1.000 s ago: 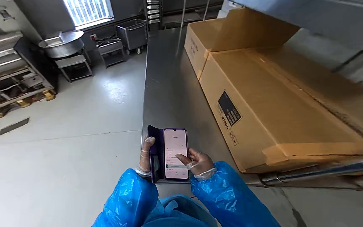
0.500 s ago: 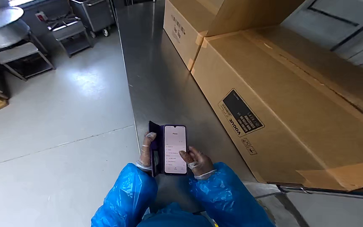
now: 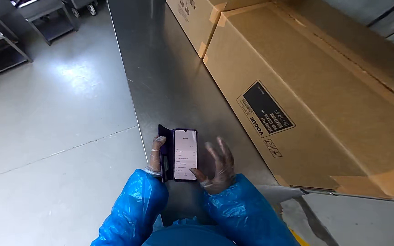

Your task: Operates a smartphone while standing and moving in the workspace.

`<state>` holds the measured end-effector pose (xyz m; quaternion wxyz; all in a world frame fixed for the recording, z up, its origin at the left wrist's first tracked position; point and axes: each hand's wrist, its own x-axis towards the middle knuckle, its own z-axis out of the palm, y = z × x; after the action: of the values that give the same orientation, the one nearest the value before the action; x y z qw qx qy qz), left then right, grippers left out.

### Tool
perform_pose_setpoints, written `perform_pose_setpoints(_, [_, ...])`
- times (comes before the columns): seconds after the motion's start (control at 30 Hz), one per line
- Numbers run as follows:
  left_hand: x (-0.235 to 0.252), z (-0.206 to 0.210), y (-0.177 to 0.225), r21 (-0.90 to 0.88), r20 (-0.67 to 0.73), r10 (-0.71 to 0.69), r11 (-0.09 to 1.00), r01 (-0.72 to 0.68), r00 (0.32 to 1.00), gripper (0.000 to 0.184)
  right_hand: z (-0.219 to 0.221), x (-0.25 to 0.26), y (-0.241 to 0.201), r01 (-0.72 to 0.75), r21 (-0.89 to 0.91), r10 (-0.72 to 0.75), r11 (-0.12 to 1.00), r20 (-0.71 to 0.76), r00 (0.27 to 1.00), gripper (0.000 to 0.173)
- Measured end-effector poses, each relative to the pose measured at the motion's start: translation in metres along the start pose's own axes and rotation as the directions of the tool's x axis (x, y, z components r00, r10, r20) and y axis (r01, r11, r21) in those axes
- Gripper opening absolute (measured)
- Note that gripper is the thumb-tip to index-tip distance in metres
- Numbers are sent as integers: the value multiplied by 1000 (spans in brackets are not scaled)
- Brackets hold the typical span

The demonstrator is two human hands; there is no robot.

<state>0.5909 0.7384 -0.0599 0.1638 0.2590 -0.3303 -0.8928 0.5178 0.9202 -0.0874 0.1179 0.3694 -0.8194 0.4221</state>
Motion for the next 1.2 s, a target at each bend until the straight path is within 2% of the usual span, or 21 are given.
perform_pose_setpoints(0.13, [-3,4,1,26,-11,-36,999,36,999,20,3,7,10,42,-34,-43,999,-12,999,101])
perform_pose_setpoints(0.23, [-3,3,-1,52,-15,-45,998,46,999,24,5,8,10,27,-36,-26,999,23,999,107])
perform_pose_setpoints(0.33, [-4,3,-2,69,-17,-43,997,44,999,27,9,8,13,4,-42,-1,999,67,998,107])
perform_pose_setpoints(0.5, [1,5,-8,9,-57,-9,1000,10,998,28,14,25,19,-20,-36,22,999,49,999,100])
perform_pose_setpoints(0.7, [-3,0,-2,107,1,-27,994,27,1000,30,10,39,22,-35,-2,35,999,28,999,93])
perform_pose_setpoints(0.87, [1,6,-5,-11,-41,-26,1000,25,999,26,6,35,20,-33,46,32,998,10,999,89])
perform_pose_setpoints(1.2, [2,9,-5,-17,-53,-6,1000,5,999,24,14,23,12,-49,35,49,998,9,999,92])
